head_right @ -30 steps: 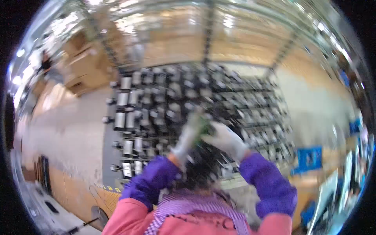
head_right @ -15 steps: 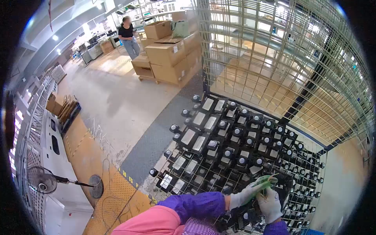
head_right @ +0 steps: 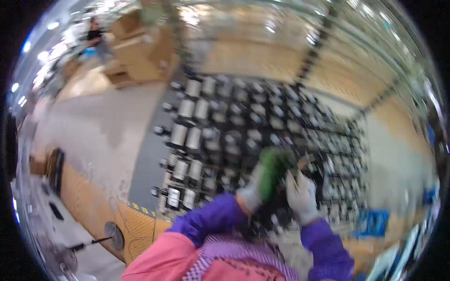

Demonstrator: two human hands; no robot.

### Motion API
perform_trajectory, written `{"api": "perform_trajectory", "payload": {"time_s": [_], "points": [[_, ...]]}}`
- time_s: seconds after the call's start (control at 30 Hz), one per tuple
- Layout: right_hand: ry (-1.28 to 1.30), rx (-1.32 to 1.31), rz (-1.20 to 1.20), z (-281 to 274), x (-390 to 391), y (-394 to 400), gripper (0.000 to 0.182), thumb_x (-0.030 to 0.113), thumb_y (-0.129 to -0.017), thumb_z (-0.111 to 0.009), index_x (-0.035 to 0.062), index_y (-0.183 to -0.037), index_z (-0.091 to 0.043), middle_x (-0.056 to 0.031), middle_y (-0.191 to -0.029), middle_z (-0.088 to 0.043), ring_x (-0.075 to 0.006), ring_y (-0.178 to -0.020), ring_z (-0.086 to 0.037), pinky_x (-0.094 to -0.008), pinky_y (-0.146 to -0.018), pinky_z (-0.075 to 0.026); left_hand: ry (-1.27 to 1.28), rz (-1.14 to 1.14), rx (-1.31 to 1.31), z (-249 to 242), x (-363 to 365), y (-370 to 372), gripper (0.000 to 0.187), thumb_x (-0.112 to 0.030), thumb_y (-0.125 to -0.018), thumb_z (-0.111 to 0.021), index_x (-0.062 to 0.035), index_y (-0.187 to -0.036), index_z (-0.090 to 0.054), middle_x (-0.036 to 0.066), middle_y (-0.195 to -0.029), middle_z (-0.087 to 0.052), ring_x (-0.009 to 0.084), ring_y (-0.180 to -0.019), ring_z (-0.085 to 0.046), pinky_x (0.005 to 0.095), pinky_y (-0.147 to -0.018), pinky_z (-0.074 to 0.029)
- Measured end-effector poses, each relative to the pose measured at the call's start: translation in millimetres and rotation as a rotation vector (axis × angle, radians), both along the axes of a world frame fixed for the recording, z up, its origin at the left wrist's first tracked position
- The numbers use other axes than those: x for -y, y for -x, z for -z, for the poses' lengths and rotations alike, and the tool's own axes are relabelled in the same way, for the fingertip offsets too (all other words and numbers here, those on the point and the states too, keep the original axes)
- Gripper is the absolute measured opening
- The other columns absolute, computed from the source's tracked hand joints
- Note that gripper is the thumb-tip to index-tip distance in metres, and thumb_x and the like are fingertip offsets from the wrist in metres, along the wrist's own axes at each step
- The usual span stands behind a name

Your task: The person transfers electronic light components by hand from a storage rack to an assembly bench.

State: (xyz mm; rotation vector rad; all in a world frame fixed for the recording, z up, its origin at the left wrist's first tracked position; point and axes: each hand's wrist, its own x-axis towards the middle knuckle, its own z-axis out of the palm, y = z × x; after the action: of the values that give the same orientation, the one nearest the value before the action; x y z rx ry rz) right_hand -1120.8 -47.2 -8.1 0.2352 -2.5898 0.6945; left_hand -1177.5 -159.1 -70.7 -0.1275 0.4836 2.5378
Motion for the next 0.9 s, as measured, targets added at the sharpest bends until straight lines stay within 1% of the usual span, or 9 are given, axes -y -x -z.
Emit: {"api": "perform_trajectory", "payload": {"time_s": [0.03, 0.1, 0.33, 0.4, 0.47, 0.53, 0.6, 0.7, 0.9], "points": [[0.076, 0.094, 0.058, 0, -1, -6, 0.015, 0.013, -0.088, -0.059, -0.0001, -0.095, -0.063, -0.0182, -0.069, -0.060, -0.0366, -0.062, -0.058, -0.0441, -0.054, -0.043, 0.000, 0.021, -0.188, -16, 13, -1, 0.054, -0.049, -0.097, -0.035, -0.0073, -0.126, -0.054, 0.008, -0.119, -0.060, 0.0196, -0.106, -0.056, 0.0339, -0.094, -0.043], [0.128, 0.110, 0.179, -2, -5, -13, 0.016, 0.014, -0.088, -0.060, 0.0000, -0.095, -0.063, -0.0180, -0.072, -0.062, -0.0363, -0.065, -0.059, -0.0448, -0.057, -0.044, -0.128, -0.005, -0.160, -25, 16, 2, 0.064, -0.057, -0.096, -0.033, -0.0052, -0.126, -0.053, 0.011, -0.120, -0.060, 0.0219, -0.103, -0.057, 0.0377, -0.094, -0.044], [0.391, 0.147, 0.308, -9, -8, -24, 0.021, 0.018, -0.090, -0.058, -0.0011, -0.097, -0.063, -0.0181, -0.075, -0.065, -0.0309, -0.068, -0.064, -0.0386, -0.060, -0.048, 0.263, -0.013, -0.371, -62, 79, 25, 0.060, -0.052, -0.097, -0.035, -0.0024, -0.127, -0.053, 0.014, -0.119, -0.060, 0.0246, -0.104, -0.057, 0.0378, -0.090, -0.045], [0.525, 0.306, 0.359, -19, -12, -29, 0.024, 0.020, -0.092, -0.056, -0.0026, -0.097, -0.063, -0.0184, -0.076, -0.065, -0.0241, -0.066, -0.065, -0.0363, -0.058, -0.048, 0.422, -0.073, -0.404, -50, 97, 32, 0.057, -0.049, -0.098, -0.037, -0.0022, -0.129, -0.050, 0.014, -0.121, -0.059, 0.0245, -0.106, -0.057, 0.0373, -0.090, -0.045], [0.522, 0.236, 0.325, -24, -12, -34, 0.025, 0.022, -0.092, -0.055, -0.0012, -0.097, -0.062, -0.0192, -0.079, -0.065, -0.0294, -0.067, -0.065, -0.0396, -0.060, -0.050, 0.457, -0.145, -0.384, -12, 108, 34, 0.055, -0.045, -0.099, -0.037, -0.0025, -0.133, -0.047, 0.014, -0.129, -0.054, 0.0252, -0.113, -0.054, 0.0382, -0.095, -0.043], [0.395, 0.309, 0.402, -39, -8, -36, 0.023, 0.022, -0.091, -0.055, 0.0016, -0.099, -0.064, -0.0152, -0.081, -0.066, -0.0234, -0.071, -0.064, -0.0359, -0.064, -0.051, 0.477, -0.179, -0.276, 12, 105, 24, 0.052, -0.041, -0.101, -0.034, -0.0026, -0.135, -0.045, 0.014, -0.135, -0.048, 0.0272, -0.121, -0.049, 0.0416, -0.102, -0.039], [0.374, 0.163, 0.418, -29, -9, -38, 0.024, 0.027, -0.089, -0.057, 0.0033, -0.091, -0.062, -0.0186, -0.082, -0.065, -0.0349, -0.075, -0.065, -0.0424, -0.065, -0.051, 0.552, 0.086, -0.437, 32, 104, 21, 0.055, -0.044, -0.099, -0.036, -0.0055, -0.138, -0.042, 0.014, -0.140, -0.045, 0.0294, -0.128, -0.043, 0.0448, -0.108, -0.031], [0.451, 0.121, 0.381, -66, -11, -59, 0.024, 0.026, -0.088, -0.056, 0.0016, -0.090, -0.060, -0.0230, -0.074, -0.062, -0.0400, -0.073, -0.062, -0.0451, -0.064, -0.050, 0.533, 0.302, -0.473, 36, 49, 11, 0.056, -0.045, -0.099, -0.037, -0.0056, -0.138, -0.042, 0.014, -0.139, -0.045, 0.0289, -0.127, -0.044, 0.0442, -0.107, -0.032], [0.628, -0.039, 0.499, -73, -8, -90, 0.027, 0.021, -0.085, -0.058, -0.0033, -0.095, -0.061, -0.0231, -0.072, -0.062, -0.0385, -0.071, -0.063, -0.0425, -0.063, -0.050, 0.457, 0.670, -0.535, 30, -34, -37, 0.058, -0.047, -0.098, -0.037, -0.0059, -0.139, -0.041, 0.014, -0.139, -0.046, 0.0280, -0.125, -0.045, 0.0429, -0.105, -0.034]]}}
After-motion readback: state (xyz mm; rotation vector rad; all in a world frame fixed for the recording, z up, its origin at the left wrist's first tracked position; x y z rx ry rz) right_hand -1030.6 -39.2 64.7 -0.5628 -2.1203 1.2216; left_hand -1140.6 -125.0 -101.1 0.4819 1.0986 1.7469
